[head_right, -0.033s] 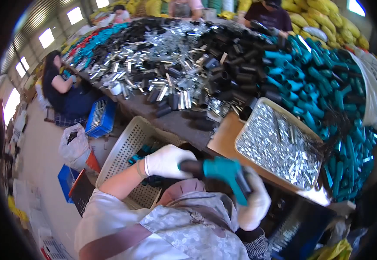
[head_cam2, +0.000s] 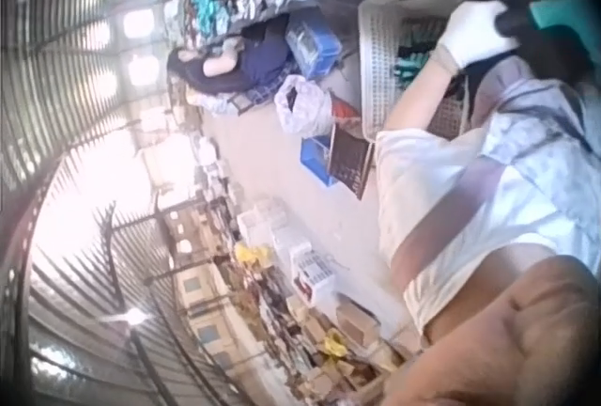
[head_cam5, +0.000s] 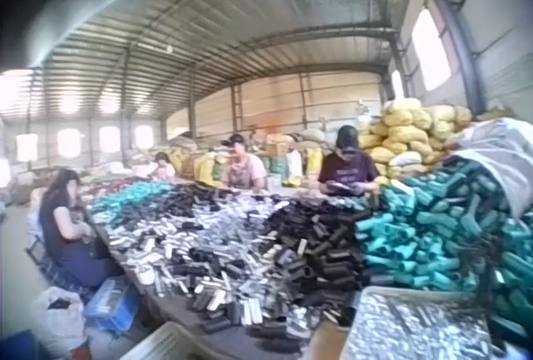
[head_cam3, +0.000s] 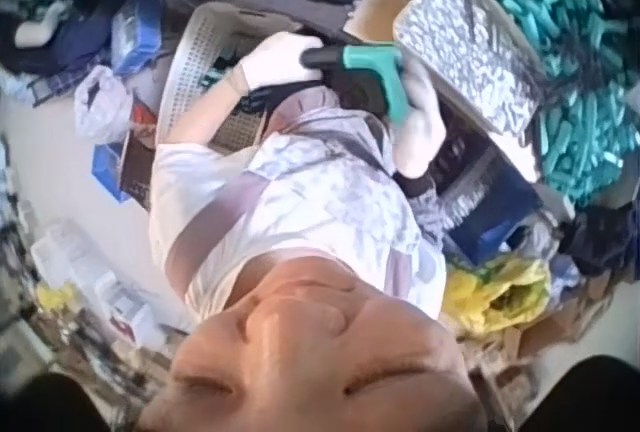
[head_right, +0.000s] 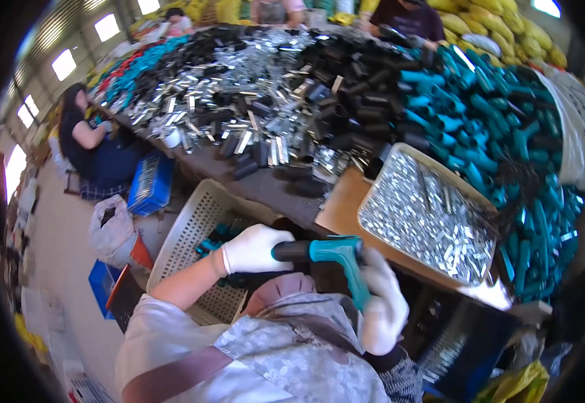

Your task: The recorder is manually assembling plastic handles with metal shafts and internal springs at a long workbench.

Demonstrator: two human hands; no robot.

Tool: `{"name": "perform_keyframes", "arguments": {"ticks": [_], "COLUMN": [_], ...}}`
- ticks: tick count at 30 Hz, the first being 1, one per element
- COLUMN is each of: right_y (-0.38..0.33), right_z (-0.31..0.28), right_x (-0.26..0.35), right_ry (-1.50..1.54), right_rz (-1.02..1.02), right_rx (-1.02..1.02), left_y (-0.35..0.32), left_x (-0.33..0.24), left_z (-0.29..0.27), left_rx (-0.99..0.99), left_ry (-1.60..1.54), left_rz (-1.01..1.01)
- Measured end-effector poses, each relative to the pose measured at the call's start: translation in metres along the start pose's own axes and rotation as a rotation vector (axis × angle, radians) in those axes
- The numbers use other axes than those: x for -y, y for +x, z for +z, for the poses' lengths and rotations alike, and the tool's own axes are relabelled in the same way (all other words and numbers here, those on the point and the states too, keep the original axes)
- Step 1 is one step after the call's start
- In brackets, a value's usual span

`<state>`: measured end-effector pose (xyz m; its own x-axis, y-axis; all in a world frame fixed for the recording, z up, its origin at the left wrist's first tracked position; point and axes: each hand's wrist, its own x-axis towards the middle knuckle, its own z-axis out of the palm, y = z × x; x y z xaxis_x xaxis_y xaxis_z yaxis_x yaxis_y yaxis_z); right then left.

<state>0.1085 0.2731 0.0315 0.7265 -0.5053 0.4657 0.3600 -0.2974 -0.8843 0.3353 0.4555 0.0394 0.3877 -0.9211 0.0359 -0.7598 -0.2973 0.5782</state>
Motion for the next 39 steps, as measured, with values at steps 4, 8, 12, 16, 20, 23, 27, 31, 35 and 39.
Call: {"name": "perform_keyframes", "arguments": {"ticks": [4,8,12,16,20,23,27,31,35,39], "right_y": [0.017,0.012,0.027,0.021,0.036,0.031,0.042,0.036,0.042,0.041], "right_z": [-0.022,0.0,-0.022,-0.013,-0.026,-0.021,-0.006,-0.022,0.005,-0.038], "right_x": [-0.01,0.0,-0.004,0.003,-0.002,0.002,0.007,0.005,0.013,-0.032], "right_ry": [0.189,-0.007,0.133,-0.075,0.149,-0.098,-0.058,0.029,-0.168,-0.526], "right_rz": [0.326,-0.136,0.093,-0.208,0.01,-0.106,-0.285,0.012,-0.489,0.348], "right_rx": [-0.112,0.055,0.177,0.204,0.349,0.189,0.432,0.123,0.442,0.488], "left_y": [-0.02,-0.014,-0.04,-0.021,-0.041,-0.031,-0.032,-0.019,-0.012,-0.011], "left_x": [-0.041,-0.009,0.0,-0.012,-0.007,-0.005,0.002,-0.003,0.008,-0.026], "left_z": [0.006,0.019,0.045,0.042,0.06,0.045,0.075,0.049,0.074,0.054], "left_rx": [0.309,-0.094,0.218,-0.266,0.256,-0.238,0.043,-0.182,0.113,0.258], "left_ry": [0.117,-0.103,0.144,-0.176,0.106,-0.08,0.045,-0.025,-0.324,0.357], "left_rz": [0.148,-0.185,0.242,-0.179,0.188,0.255,0.09,0.403,0.034,0.191]}}
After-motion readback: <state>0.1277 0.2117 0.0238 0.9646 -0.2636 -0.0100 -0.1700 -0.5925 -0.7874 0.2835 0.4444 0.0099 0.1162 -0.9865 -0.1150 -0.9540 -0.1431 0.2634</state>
